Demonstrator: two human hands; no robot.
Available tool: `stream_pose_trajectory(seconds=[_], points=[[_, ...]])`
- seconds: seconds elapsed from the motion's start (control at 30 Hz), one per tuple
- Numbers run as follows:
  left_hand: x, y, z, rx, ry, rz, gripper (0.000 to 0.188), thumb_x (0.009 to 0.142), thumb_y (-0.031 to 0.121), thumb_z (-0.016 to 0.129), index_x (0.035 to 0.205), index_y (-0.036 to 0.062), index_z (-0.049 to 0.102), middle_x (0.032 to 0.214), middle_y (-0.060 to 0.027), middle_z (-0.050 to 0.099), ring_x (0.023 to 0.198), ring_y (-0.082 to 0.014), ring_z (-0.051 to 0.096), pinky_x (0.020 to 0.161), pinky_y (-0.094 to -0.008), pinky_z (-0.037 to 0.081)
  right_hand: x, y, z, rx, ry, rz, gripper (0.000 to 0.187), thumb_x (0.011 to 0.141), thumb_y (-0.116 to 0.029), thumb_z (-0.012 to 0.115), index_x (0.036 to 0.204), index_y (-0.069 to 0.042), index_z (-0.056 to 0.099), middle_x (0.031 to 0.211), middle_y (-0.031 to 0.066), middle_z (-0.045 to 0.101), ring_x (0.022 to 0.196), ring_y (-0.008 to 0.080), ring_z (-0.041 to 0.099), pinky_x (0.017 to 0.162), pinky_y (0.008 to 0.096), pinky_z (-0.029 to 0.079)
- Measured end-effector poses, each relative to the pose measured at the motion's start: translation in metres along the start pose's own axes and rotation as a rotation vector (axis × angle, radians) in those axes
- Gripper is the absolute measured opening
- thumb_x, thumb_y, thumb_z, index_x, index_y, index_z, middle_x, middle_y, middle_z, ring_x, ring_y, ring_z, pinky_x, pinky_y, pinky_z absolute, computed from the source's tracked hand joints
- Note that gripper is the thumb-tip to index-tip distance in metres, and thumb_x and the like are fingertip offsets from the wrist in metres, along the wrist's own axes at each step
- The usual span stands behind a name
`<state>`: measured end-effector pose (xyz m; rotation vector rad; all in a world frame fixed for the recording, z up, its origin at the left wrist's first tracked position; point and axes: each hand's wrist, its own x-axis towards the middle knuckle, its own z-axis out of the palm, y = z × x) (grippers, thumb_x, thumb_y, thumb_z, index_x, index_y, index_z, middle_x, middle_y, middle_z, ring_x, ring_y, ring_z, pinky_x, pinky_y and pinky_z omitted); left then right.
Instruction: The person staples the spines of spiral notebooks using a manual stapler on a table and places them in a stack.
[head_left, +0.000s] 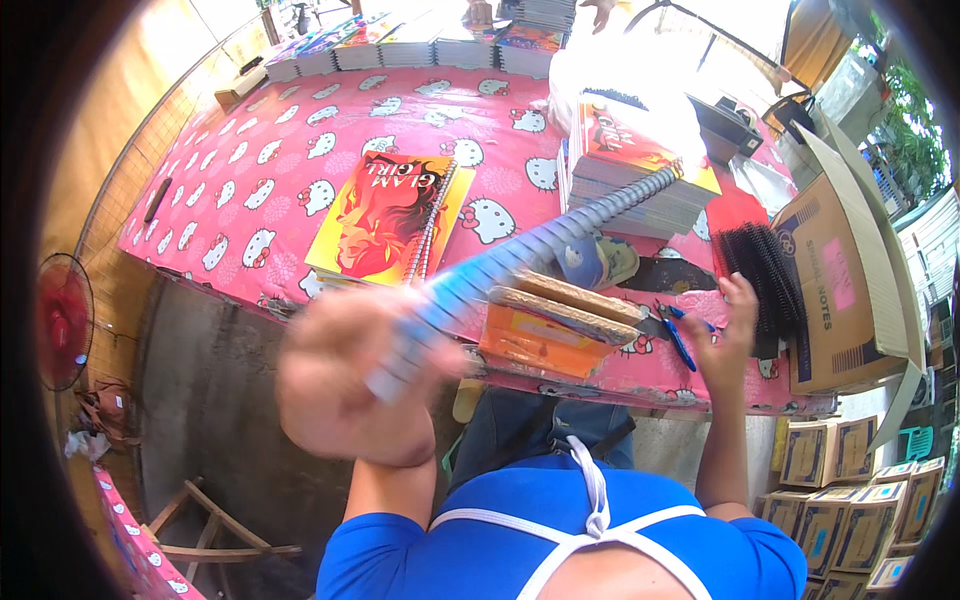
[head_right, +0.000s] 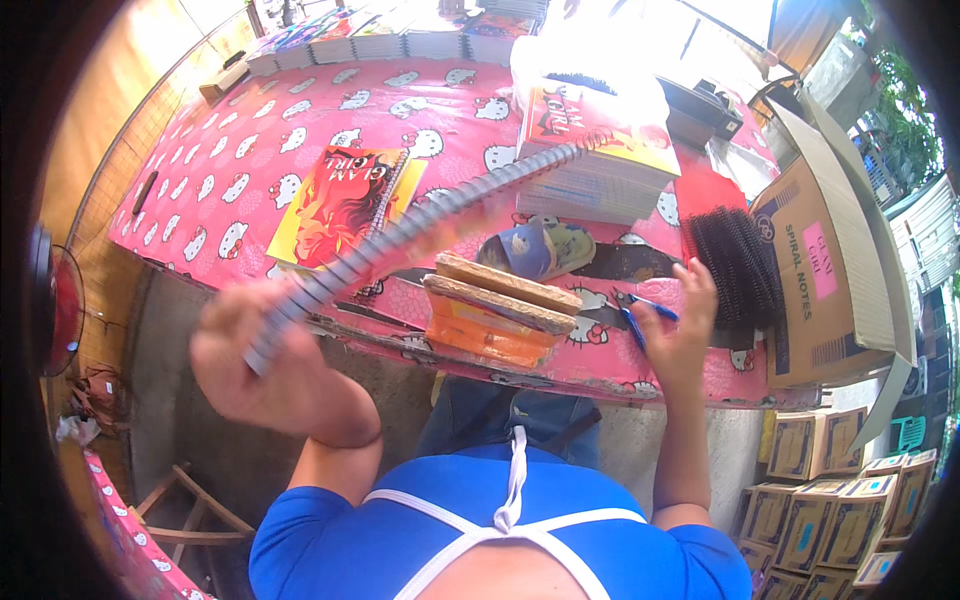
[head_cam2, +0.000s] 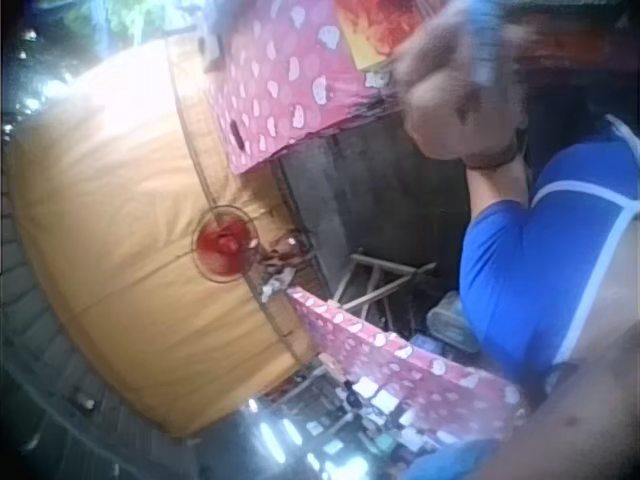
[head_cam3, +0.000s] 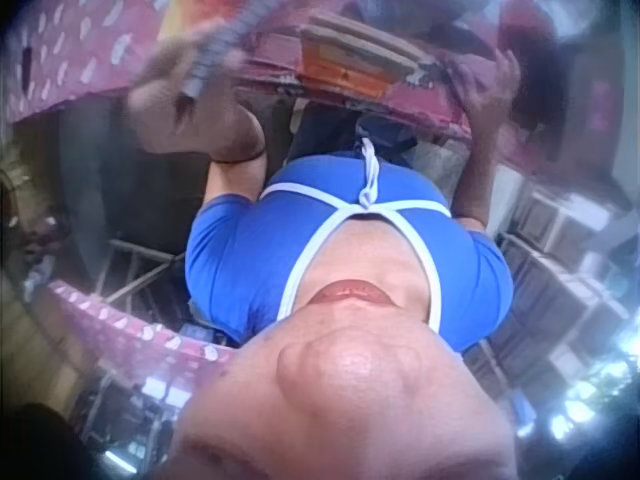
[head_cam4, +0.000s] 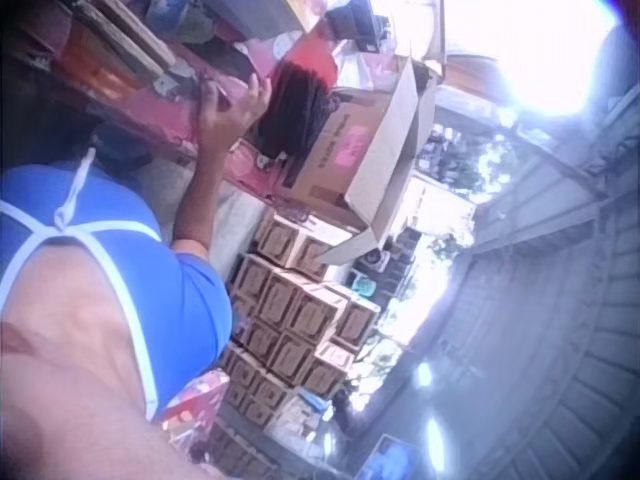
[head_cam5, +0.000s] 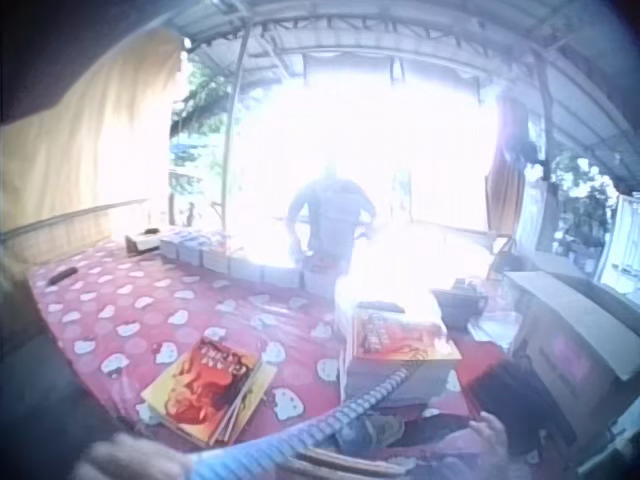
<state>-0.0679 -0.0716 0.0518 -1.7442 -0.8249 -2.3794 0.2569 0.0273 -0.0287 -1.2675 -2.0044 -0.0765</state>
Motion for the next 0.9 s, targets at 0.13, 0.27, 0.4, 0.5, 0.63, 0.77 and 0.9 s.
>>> stream_pose_trajectory(seconds=[0.13,0.27,0.4,0.5,0.63,0.77,0.9], points=[[-0.047,0.005,0.013,0.189,-0.615,-0.209,0.025,0.072,-0.007,0.073,0.093,0.0026,0.063,0.097,-0.0127,0.068,0.084,-0.0291,0.067,0.072,-0.0338,0.053,-0.06,0.047,0.045,-0.258,-0.346,0.075,0.063,0.086,-0.041,0.065,0.133,-0.003,0.045,0.138,0.0186,0.043,0.129,0.035,0.04,0.109,0.0492,0.026],[-0.083,-0.008,0.039,0.239,-0.534,-0.301,0.029,0.067,-0.006,0.075,0.094,0.002,0.064,0.095,-0.0117,0.069,0.083,-0.0285,0.066,0.07,-0.0363,0.052,-0.054,0.05,0.04,-0.199,-0.335,0.055,0.055,0.088,-0.037,0.061,0.129,-0.003,0.047,0.128,0.0163,0.051,0.123,0.0324,0.045,0.106,0.0499,0.028],[-0.09,-0.021,0.044,0.232,-0.488,-0.186,0.027,0.066,-0.005,0.08,0.089,-0.0006,0.067,0.092,-0.0135,0.07,0.078,-0.0239,0.067,0.065,-0.0316,0.054,-0.039,0.023,0.01,0.174,-0.29,0.237,0.036,0.084,-0.02,0.066,0.114,-0.001,0.057,0.105,0.0129,0.062,0.103,0.0288,0.058,0.093,0.0428,0.043],[-0.093,-0.019,0.049,0.239,-0.41,-0.207,0.025,0.066,-0.004,0.082,0.086,-0.0002,0.066,0.089,-0.0133,0.07,0.076,-0.024,0.067,0.064,-0.0314,0.053,-0.025,-0.041,-0.034,0.449,-0.285,0.041,0.038,0.079,-0.014,0.071,0.113,0.0,0.06,0.108,0.0155,0.063,0.1,0.0303,0.061,0.088,0.0409,0.048],[-0.09,-0.021,0.056,0.275,-0.402,-0.132,0.024,0.065,-0.001,0.082,0.081,0.0016,0.064,0.084,-0.0122,0.069,0.071,-0.026,0.065,0.062,-0.0339,0.051,-0.021,-0.077,-0.042,0.446,-0.293,-0.211,0.043,0.078,-0.015,0.073,0.116,-0.001,0.06,0.116,0.0176,0.061,0.104,0.0337,0.059,0.092,0.0423,0.046],[-0.091,-0.02,0.053,0.283,-0.429,-0.114,0.025,0.064,-0.004,0.08,0.083,0.0008,0.065,0.086,-0.0125,0.069,0.074,-0.0267,0.066,0.065,-0.0345,0.052,-0.023,-0.08,-0.03,0.519,-0.369,-0.129,0.041,0.082,-0.019,0.072,0.117,-0.001,0.06,0.115,0.016,0.062,0.104,0.0332,0.058,0.092,0.0426,0.046],[-0.089,-0.019,0.052,0.269,-0.447,-0.078,0.026,0.065,-0.007,0.077,0.088,0.001,0.067,0.088,-0.0133,0.07,0.078,-0.0278,0.067,0.069,-0.0368,0.053,-0.021,-0.059,-0.022,1.266,-0.965,0.68,0.04,0.089,-0.025,0.066,0.121,-0.001,0.058,0.118,0.014,0.062,0.106,0.0315,0.059,0.092,0.0419,0.048]])
